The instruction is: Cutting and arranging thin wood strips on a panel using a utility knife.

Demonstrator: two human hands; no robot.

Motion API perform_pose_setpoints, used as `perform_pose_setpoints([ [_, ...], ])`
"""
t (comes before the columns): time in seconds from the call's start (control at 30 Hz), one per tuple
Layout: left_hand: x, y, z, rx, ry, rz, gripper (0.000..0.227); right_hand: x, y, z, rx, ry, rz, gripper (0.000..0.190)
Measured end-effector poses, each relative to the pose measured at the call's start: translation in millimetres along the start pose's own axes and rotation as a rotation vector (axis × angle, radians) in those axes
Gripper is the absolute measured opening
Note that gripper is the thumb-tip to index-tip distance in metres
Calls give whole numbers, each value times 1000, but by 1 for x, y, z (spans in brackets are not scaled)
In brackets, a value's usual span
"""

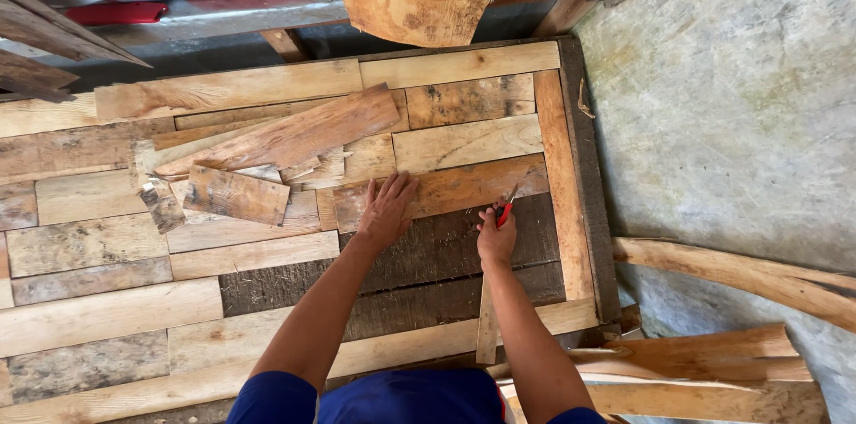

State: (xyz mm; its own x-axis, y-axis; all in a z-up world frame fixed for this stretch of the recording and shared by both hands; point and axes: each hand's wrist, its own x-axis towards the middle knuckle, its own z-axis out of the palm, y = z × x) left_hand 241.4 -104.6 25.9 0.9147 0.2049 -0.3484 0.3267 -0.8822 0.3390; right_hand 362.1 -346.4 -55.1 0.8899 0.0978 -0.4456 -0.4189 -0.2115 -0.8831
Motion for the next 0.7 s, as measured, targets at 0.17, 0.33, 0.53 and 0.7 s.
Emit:
perform_pose_setpoints([
  [0.17, 1, 1, -4, 21, -27, -6, 95, -4, -8, 0, -17, -12, 9, 45],
  [0.33, 0, 1, -6, 5, -21, -4, 94, -2, -4, 0, -22, -17, 8, 46],
  [0.53, 1, 1, -5, 19, -34, -2, 96, 1, 1, -1, -39, -29, -3, 44],
  [0.7, -2, 2, -9, 13, -39, -5, 95, -5, -10, 1, -62, -19, -16, 43],
])
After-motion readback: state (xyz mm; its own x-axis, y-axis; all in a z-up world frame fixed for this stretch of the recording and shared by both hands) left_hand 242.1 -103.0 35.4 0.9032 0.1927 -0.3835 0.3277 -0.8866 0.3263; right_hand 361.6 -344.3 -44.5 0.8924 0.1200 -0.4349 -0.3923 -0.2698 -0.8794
